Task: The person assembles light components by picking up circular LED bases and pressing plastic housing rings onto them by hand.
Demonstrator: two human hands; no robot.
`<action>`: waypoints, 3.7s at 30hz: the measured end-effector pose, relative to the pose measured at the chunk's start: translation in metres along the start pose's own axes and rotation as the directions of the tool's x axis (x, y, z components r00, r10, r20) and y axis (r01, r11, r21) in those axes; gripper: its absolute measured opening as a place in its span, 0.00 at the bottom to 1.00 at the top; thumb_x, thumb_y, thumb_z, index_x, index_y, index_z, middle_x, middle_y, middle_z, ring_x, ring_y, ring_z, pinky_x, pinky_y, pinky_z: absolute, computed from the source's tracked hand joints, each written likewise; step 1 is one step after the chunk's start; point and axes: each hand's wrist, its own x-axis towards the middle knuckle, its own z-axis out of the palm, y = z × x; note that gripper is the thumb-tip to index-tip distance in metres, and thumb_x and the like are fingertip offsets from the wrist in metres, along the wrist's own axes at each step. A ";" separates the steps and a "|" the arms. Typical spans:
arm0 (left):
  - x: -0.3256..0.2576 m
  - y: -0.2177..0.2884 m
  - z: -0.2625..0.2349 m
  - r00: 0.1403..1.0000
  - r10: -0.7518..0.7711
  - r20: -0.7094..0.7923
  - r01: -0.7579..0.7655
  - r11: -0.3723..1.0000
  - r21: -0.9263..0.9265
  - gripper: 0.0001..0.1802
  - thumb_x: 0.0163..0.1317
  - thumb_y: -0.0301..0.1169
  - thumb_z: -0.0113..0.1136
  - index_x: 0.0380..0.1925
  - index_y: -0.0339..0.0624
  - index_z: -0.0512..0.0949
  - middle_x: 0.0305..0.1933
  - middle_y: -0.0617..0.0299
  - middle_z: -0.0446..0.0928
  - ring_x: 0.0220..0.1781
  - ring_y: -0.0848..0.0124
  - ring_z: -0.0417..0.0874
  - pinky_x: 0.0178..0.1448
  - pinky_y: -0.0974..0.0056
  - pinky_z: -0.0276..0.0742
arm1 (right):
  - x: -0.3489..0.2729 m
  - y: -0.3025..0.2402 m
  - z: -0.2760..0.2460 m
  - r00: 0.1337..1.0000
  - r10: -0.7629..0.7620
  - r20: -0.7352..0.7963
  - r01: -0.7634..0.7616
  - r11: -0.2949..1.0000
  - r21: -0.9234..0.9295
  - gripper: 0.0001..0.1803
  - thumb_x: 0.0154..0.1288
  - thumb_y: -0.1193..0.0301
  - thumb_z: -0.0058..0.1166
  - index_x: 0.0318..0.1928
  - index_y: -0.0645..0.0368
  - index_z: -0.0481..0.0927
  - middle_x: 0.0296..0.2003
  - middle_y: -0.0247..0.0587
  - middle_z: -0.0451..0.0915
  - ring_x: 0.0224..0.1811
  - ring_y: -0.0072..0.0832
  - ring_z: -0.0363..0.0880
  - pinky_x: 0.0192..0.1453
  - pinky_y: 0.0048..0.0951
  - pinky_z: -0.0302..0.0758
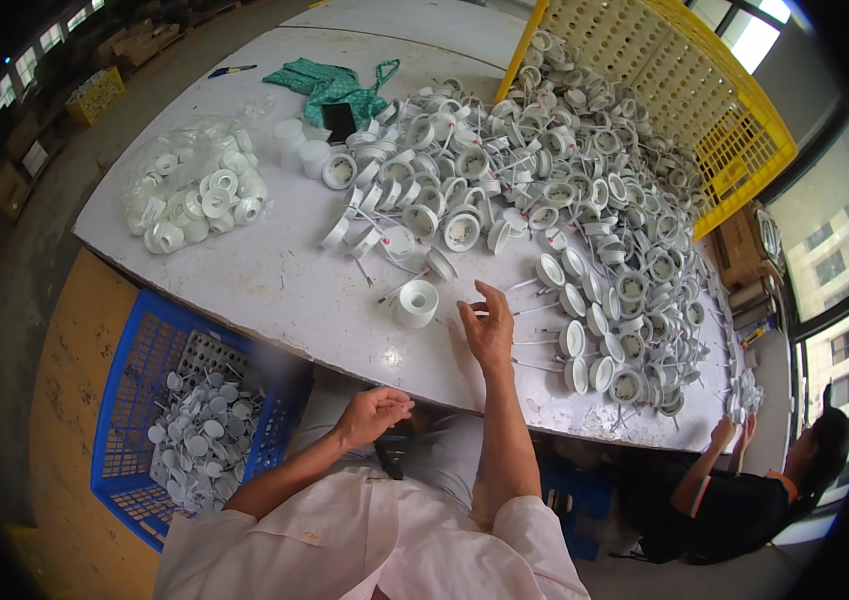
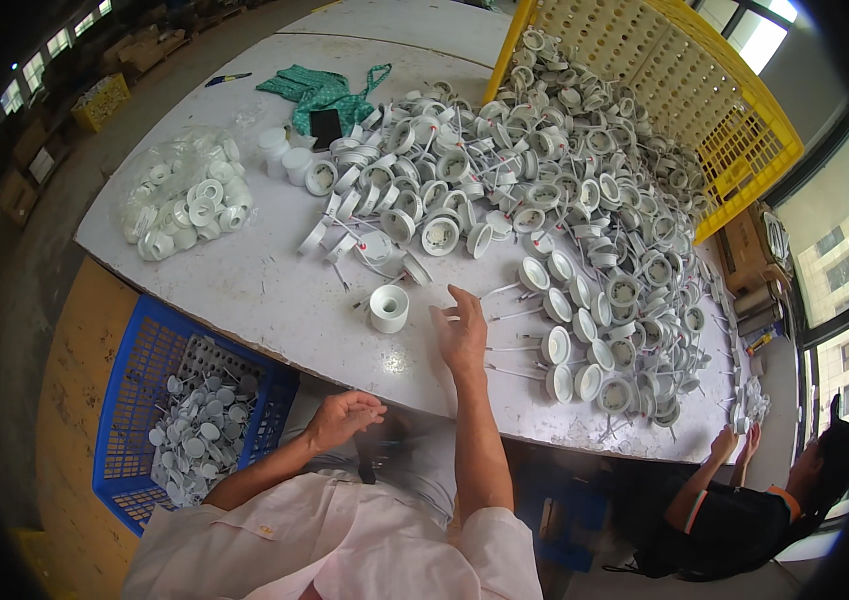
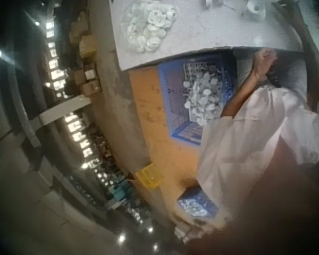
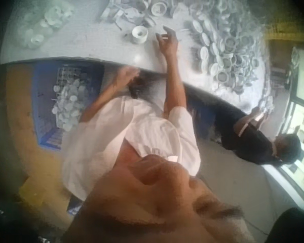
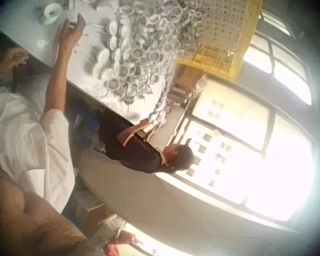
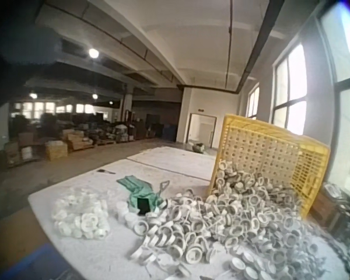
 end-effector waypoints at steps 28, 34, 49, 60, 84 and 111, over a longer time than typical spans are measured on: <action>-0.021 0.071 -0.036 0.969 0.244 0.029 -0.228 0.935 -0.271 0.25 0.69 0.45 0.48 0.49 0.30 0.74 0.42 0.51 0.81 0.39 0.66 0.84 0.41 0.68 0.77 | -0.079 -0.101 -0.006 0.831 -0.525 0.184 0.461 0.835 0.301 0.25 0.42 0.88 0.58 0.46 0.59 0.78 0.52 0.54 0.73 0.53 0.45 0.76 0.56 0.37 0.76; -0.031 0.061 -0.041 0.974 0.163 0.157 -0.056 0.844 -0.534 0.22 0.67 0.42 0.52 0.48 0.31 0.74 0.40 0.53 0.81 0.35 0.66 0.84 0.36 0.70 0.76 | -0.095 -0.097 -0.006 0.827 -0.506 0.245 0.403 0.838 0.368 0.24 0.47 0.87 0.55 0.47 0.58 0.79 0.53 0.52 0.73 0.52 0.46 0.78 0.53 0.36 0.77; -0.028 0.034 -0.032 0.960 0.281 -0.015 -0.281 0.954 -0.103 0.22 0.64 0.36 0.61 0.53 0.34 0.72 0.44 0.63 0.77 0.42 0.78 0.75 0.46 0.71 0.73 | -0.110 -0.089 0.010 0.867 -0.039 0.496 -0.276 0.792 0.545 0.48 0.45 0.79 0.68 0.68 0.64 0.58 0.63 0.45 0.64 0.66 0.34 0.64 0.69 0.34 0.59; -0.039 0.031 -0.041 0.960 0.202 0.195 -0.157 0.962 -0.226 0.27 0.62 0.40 0.62 0.55 0.34 0.68 0.38 0.59 0.76 0.30 0.77 0.76 0.27 0.73 0.70 | -0.095 -0.107 -0.004 0.701 -0.185 0.689 -0.026 0.958 0.285 0.49 0.44 0.74 0.70 0.69 0.58 0.60 0.62 0.49 0.67 0.65 0.40 0.66 0.69 0.35 0.60; -0.036 -0.007 -0.048 0.986 0.168 0.013 -0.150 0.915 -0.375 0.23 0.61 0.28 0.62 0.56 0.37 0.70 0.45 0.60 0.79 0.43 0.73 0.83 0.33 0.75 0.73 | -0.006 -0.055 0.037 0.964 -0.184 0.191 0.230 0.938 -0.260 0.34 0.47 0.64 0.70 0.55 0.63 0.75 0.54 0.52 0.74 0.59 0.46 0.68 0.61 0.41 0.68; -0.024 0.011 -0.033 0.977 0.198 -0.083 -0.214 0.924 -0.317 0.18 0.60 0.36 0.62 0.45 0.36 0.76 0.37 0.60 0.81 0.33 0.80 0.76 0.32 0.75 0.70 | -0.056 -0.074 0.000 0.970 0.063 0.233 -0.141 0.931 0.337 0.27 0.53 0.75 0.65 0.55 0.62 0.76 0.45 0.40 0.79 0.44 0.28 0.78 0.51 0.31 0.74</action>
